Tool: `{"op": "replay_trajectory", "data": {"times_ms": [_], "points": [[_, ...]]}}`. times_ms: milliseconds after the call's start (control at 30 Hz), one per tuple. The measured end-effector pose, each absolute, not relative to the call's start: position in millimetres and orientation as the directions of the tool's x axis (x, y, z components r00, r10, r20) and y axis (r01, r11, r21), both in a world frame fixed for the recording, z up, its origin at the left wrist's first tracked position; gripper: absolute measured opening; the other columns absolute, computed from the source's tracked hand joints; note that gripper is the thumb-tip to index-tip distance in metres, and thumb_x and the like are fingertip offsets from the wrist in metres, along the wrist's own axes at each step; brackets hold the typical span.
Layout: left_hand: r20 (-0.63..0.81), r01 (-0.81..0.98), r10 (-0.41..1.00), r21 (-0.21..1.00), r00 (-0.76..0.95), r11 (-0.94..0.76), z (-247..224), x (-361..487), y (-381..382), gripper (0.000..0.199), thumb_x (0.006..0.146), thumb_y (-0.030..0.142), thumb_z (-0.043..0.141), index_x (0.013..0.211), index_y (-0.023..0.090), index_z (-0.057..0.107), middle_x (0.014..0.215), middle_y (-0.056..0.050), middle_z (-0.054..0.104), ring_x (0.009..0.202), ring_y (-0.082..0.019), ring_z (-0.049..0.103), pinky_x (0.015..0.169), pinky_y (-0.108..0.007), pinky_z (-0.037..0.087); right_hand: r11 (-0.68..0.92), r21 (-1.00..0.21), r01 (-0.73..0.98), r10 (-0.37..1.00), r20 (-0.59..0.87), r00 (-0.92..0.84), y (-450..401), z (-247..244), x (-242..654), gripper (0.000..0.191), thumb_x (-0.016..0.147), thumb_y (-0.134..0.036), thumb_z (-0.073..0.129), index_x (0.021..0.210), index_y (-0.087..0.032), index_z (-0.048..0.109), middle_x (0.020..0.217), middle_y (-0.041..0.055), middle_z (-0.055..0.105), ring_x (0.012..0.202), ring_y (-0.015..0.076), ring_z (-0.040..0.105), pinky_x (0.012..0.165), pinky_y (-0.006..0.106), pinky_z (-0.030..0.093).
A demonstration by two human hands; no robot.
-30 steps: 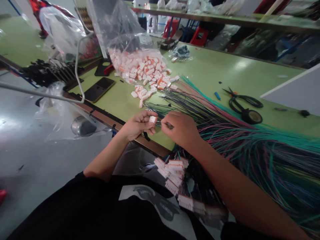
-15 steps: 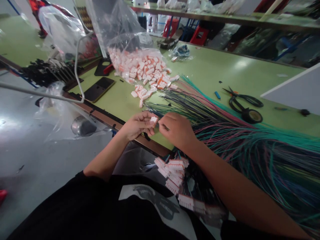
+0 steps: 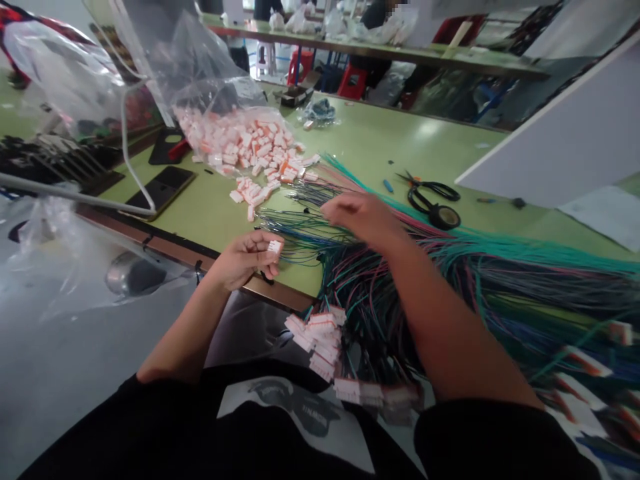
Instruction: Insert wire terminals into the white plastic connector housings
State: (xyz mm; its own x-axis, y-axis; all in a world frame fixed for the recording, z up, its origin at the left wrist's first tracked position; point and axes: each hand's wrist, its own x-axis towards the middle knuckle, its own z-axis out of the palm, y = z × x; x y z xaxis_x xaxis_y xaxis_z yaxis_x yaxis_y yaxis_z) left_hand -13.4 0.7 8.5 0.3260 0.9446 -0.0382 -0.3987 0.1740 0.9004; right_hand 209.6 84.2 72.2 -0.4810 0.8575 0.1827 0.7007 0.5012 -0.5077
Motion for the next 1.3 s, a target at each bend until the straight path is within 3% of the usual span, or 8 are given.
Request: {"op": "replay_trajectory", "data": {"times_ms": [100,267,633,767,900,1100,1233,1300], "points": [[-0.024,-0.399,0.935,0.901,0.353,0.173,8.1,-14.8,0.4,0.032,0.064,0.024,0.081,0.089,0.013,0.064,0.054,0.002,0.065,0.045,-0.008,0.061,0.045,-0.015,0.051,0.193,-0.275,0.942,0.965,0.227,-0.131,114.3,70.8,252.6,0.025,0.08,-0.026,0.05,0.086,-0.017,0.073,0.088,0.0087,0.071,0.081,0.0205,0.06,0.068,0.03,0.041],[-0.03,-0.398,0.938,0.9,0.345,0.175,7.9,-14.5,0.1,0.031,0.064,0.022,0.08,0.089,0.013,0.065,0.054,0.003,0.065,0.045,-0.009,0.061,0.044,-0.015,0.051,0.063,0.052,0.997,0.998,-0.017,-0.062,124.4,54.4,266.5,0.025,0.079,-0.018,0.049,0.088,-0.019,0.072,0.101,0.0108,0.07,0.092,0.024,0.062,0.07,0.031,0.041],[-0.041,-0.413,0.94,0.891,0.338,0.188,8.7,-13.1,1.3,0.032,0.062,0.019,0.081,0.088,0.013,0.064,0.053,0.002,0.065,0.045,-0.01,0.062,0.045,-0.016,0.053,0.061,0.119,0.991,0.997,-0.053,-0.055,125.5,51.9,262.1,0.037,0.082,-0.013,0.038,0.102,-0.01,0.069,0.108,0.0205,0.068,0.095,0.0274,0.063,0.069,0.033,0.042],[-0.043,-0.425,0.943,0.885,0.33,0.189,9.1,-13.3,1.8,0.034,0.061,0.019,0.082,0.089,0.013,0.063,0.053,0.002,0.066,0.044,-0.01,0.062,0.044,-0.015,0.052,0.012,0.047,0.999,0.999,0.05,-0.014,129.7,55.9,273.0,0.033,0.079,-0.017,0.043,0.096,-0.011,0.071,0.103,0.0193,0.069,0.093,0.0285,0.062,0.069,0.033,0.042],[-0.035,-0.431,0.947,0.885,0.32,0.178,9.5,-12.9,2.1,0.034,0.061,0.018,0.081,0.089,0.012,0.062,0.053,0.003,0.065,0.046,-0.009,0.063,0.044,-0.014,0.051,-0.132,-0.146,0.98,0.959,0.233,0.164,133.1,61.1,278.7,0.032,0.078,-0.02,0.044,0.096,-0.013,0.07,0.098,0.0165,0.07,0.089,0.0279,0.061,0.069,0.033,0.042],[-0.027,-0.437,0.943,0.881,0.333,0.179,6.8,-13.6,3.2,0.034,0.063,0.018,0.079,0.09,0.013,0.061,0.054,0.004,0.064,0.048,-0.01,0.063,0.046,-0.015,0.051,0.126,-0.287,0.95,0.978,0.199,-0.07,130.0,70.4,277.0,0.011,0.074,-0.027,0.059,0.067,-0.02,0.063,0.07,0.0053,0.064,0.075,0.0195,0.055,0.063,0.028,0.035],[-0.026,-0.436,0.946,0.883,0.323,0.173,4.1,-13.6,4.7,0.033,0.064,0.017,0.078,0.092,0.013,0.061,0.055,0.004,0.063,0.048,-0.009,0.063,0.046,-0.015,0.05,0.091,-0.802,0.59,0.869,0.354,0.347,125.6,87.3,282.9,0.015,0.073,-0.015,0.055,0.059,-0.02,0.05,0.045,-0.0056,0.039,0.048,0.01,0.035,0.051,0.028,0.026],[-0.025,-0.44,0.951,0.883,0.308,0.165,2.9,-13.2,6.1,0.034,0.063,0.017,0.078,0.092,0.013,0.061,0.056,0.004,0.063,0.049,-0.009,0.064,0.046,-0.015,0.05,0.14,-0.903,0.407,0.889,0.295,0.349,116.5,93.5,273.7,0.011,0.071,-0.013,0.055,0.062,-0.019,0.054,0.043,-0.0078,0.037,0.044,0.0079,0.03,0.049,0.028,0.023]]}}
